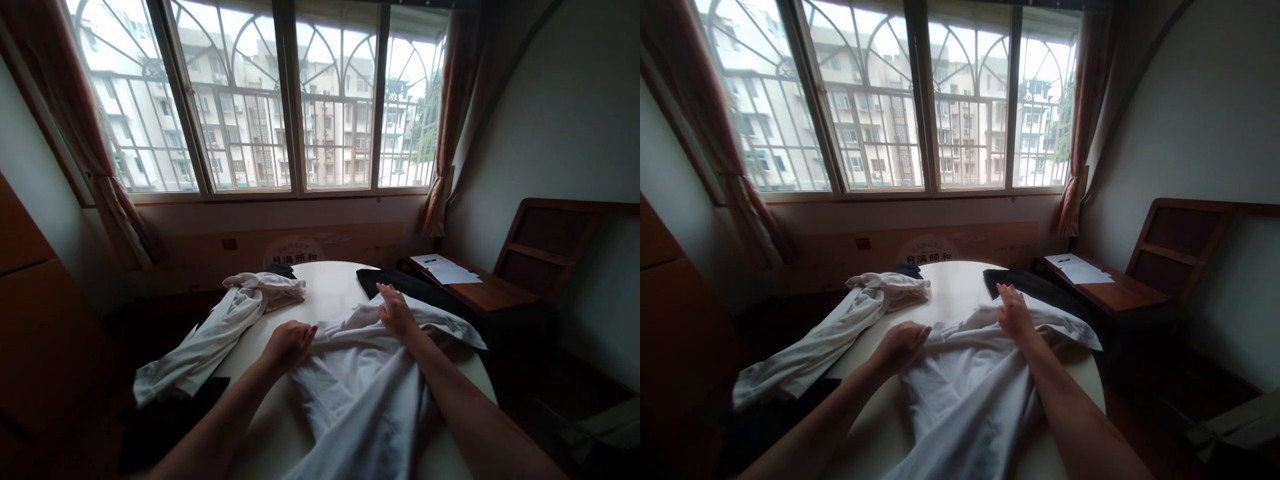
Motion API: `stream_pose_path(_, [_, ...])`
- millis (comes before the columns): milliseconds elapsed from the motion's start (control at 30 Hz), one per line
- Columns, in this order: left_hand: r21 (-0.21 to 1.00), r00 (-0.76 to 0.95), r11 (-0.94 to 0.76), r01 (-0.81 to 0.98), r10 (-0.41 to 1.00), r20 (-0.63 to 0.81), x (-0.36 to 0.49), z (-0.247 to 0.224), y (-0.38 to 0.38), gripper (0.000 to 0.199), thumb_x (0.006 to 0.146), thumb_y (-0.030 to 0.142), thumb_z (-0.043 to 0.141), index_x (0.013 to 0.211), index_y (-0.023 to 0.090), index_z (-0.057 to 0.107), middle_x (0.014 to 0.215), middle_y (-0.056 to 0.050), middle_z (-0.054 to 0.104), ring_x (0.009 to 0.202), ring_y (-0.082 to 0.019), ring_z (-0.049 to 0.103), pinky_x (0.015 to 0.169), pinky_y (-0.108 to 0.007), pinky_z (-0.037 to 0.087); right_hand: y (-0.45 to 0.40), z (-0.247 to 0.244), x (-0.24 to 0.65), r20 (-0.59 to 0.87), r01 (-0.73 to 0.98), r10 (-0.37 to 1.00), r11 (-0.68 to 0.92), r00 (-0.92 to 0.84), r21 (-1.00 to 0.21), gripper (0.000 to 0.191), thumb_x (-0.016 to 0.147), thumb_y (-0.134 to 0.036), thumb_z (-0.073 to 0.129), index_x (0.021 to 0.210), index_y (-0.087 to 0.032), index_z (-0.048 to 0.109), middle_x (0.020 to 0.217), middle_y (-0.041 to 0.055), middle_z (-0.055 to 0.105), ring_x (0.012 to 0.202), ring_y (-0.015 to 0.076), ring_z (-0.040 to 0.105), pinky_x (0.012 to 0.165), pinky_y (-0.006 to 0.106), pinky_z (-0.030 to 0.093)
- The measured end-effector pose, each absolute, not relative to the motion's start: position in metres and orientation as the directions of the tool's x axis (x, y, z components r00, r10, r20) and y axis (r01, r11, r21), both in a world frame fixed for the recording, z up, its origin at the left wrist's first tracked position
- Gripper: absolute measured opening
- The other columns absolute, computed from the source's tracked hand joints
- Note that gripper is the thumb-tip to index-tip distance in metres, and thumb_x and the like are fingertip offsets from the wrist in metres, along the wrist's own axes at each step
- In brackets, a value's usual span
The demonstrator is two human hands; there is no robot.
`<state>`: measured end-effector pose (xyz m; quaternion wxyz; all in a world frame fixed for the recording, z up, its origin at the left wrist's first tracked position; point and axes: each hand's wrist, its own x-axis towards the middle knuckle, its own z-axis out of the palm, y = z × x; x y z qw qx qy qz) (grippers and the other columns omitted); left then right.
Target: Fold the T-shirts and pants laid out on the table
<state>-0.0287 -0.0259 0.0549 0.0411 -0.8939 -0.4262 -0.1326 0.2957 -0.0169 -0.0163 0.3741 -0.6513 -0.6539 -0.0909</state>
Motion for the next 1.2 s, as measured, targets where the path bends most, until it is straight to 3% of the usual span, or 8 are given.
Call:
stream_pose_path(167, [0.062, 0.54, -0.572, 0.818, 0.801, 0.258, -0.02, 0.055, -0.036, 0.026, 0.096, 0.041, 0.049, 0.097, 0.023, 0.067, 0.081, -0.005, 0.074, 0.077, -0.023, 0.068, 0.067, -0.03, 0.041, -0.018, -0.02, 0.29, 0.494, 0.951, 0.869, 0.146, 0.009, -0.273, 0.073, 0.081, -0.009, 0.045, 0.154, -0.013, 0.038, 0.152, 0.014, 0.049, 0.147, 0.0339, 0.033, 0.12, 0.058, 0.021])
stream_pose_path(300, [0.098, 0.531, -0.565, 0.82, 0.812, 0.241, -0.019, 0.058, -0.04, 0.036, 0.091, 0.049, 0.058, 0.117, 0.025, 0.064, 0.094, -0.005, 0.076, 0.087, -0.025, 0.071, 0.071, -0.03, 0.044, -0.023, -0.013, 0.286, 0.441, 0.955, 0.897, 0.145, -0.018, -0.257, 0.076, 0.076, -0.009, 0.049, 0.151, -0.011, 0.043, 0.137, 0.0169, 0.062, 0.135, 0.0339, 0.046, 0.119, 0.06, 0.019])
stream_pose_path(433, [0.067, 0.509, -0.535, 0.842, 0.83, 0.229, -0.023, 0.059, -0.038, 0.033, 0.092, 0.049, 0.058, 0.105, 0.021, 0.069, 0.103, -0.01, 0.075, 0.094, -0.028, 0.07, 0.075, -0.032, 0.046, -0.03, -0.002, 0.282, 0.431, 0.966, 0.902, 0.12, -0.009, -0.23, 0.066, 0.076, -0.011, 0.052, 0.141, -0.014, 0.056, 0.115, 0.0143, 0.071, 0.115, 0.0293, 0.059, 0.118, 0.057, 0.022])
stream_pose_path(600, [0.088, 0.608, -0.645, 0.759, 0.751, 0.256, -0.027, 0.06, -0.036, 0.013, 0.086, 0.018, 0.061, 0.096, 0.022, 0.068, 0.096, -0.006, 0.072, 0.091, -0.023, 0.067, 0.076, -0.03, 0.045, -0.036, 0.01, 0.272, 0.493, 0.952, 0.869, 0.186, -0.043, -0.245, 0.056, 0.08, -0.007, 0.05, 0.133, -0.016, 0.064, 0.105, 0.0114, 0.072, 0.104, 0.026, 0.061, 0.114, 0.048, 0.031])
stream_pose_path(733, [0.104, 0.728, -0.78, 0.618, 0.617, 0.3, -0.026, 0.062, -0.039, 0.021, 0.084, 0.007, 0.055, 0.088, 0.023, 0.067, 0.097, -0.003, 0.068, 0.09, -0.019, 0.062, 0.075, -0.026, 0.044, -0.034, 0.008, 0.268, 0.553, 0.92, 0.826, 0.296, -0.111, -0.256, 0.061, 0.079, -0.002, 0.047, 0.136, -0.016, 0.061, 0.119, 0.0122, 0.069, 0.114, 0.0254, 0.059, 0.109, 0.042, 0.039])
stream_pose_path(900, [0.094, 0.808, -0.883, 0.459, 0.459, 0.369, -0.023, 0.066, -0.045, 0.025, 0.087, 0.004, 0.05, 0.086, 0.023, 0.067, 0.103, -0.004, 0.069, 0.09, -0.018, 0.06, 0.075, -0.027, 0.044, -0.03, -0.002, 0.271, 0.58, 0.897, 0.798, 0.364, -0.163, -0.249, 0.077, 0.076, 0.004, 0.045, 0.148, -0.02, 0.047, 0.15, 0.0121, 0.052, 0.14, 0.0269, 0.044, 0.118, 0.051, 0.031])
stream_pose_path(1100, [0.027, 0.901, -0.949, 0.314, 0.307, 0.305, -0.013, 0.066, -0.056, 0.026, 0.089, 0.005, 0.046, 0.084, 0.022, 0.064, 0.092, -0.004, 0.071, 0.089, -0.019, 0.059, 0.074, -0.029, 0.045, -0.032, -0.006, 0.271, 0.511, 0.892, 0.834, 0.376, -0.208, -0.25, 0.081, 0.078, 0.006, 0.042, 0.153, -0.026, 0.04, 0.153, 0.0083, 0.049, 0.146, 0.0296, 0.037, 0.118, 0.059, 0.026])
stream_pose_path(1200, [0.005, 0.929, -0.967, 0.253, 0.245, 0.279, -0.007, 0.064, -0.063, 0.022, 0.089, 0.007, 0.047, 0.082, 0.022, 0.061, 0.086, -0.003, 0.07, 0.085, -0.019, 0.059, 0.073, -0.03, 0.044, -0.034, -0.004, 0.268, 0.457, 0.882, 0.853, 0.397, -0.254, -0.252, 0.09, 0.072, 0.01, 0.04, 0.153, -0.028, 0.039, 0.154, 0.0057, 0.049, 0.149, 0.0281, 0.032, 0.12, 0.059, 0.022])
